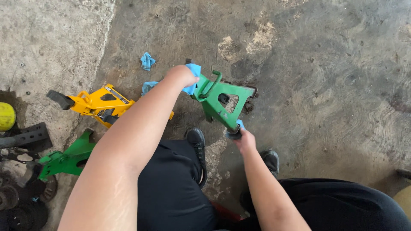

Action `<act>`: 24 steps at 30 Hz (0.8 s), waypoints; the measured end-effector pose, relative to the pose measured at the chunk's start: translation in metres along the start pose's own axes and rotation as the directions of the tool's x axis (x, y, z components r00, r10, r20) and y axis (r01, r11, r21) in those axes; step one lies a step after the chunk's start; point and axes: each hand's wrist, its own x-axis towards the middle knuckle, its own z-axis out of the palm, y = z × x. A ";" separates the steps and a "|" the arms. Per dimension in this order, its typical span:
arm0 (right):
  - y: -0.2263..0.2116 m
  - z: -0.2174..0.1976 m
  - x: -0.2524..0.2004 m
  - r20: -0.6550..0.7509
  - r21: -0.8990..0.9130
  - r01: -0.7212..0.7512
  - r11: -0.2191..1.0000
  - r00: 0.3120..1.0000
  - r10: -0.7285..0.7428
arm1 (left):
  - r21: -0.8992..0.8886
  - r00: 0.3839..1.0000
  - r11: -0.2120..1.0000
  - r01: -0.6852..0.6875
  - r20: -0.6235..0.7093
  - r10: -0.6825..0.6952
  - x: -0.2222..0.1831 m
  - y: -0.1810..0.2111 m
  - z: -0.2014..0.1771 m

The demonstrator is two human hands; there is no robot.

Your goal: Cleaning dirt and grease off of green and yellow jack stands using blue shop towels.

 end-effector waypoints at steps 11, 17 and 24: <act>-0.064 0.023 -0.023 -0.157 0.033 -0.260 0.965 0.952 0.262 | 0.086 0.988 0.993 0.081 0.124 -0.091 0.034 0.037 0.015; -0.060 0.034 -0.020 -0.258 -0.085 -0.051 0.995 0.966 0.027 | 0.025 0.979 0.990 0.141 0.144 -0.143 0.007 0.038 -0.002; -0.031 0.049 -0.067 -0.121 -0.479 0.266 0.837 0.924 -0.363 | 0.073 0.980 0.989 0.132 0.143 -0.141 0.000 0.055 -0.005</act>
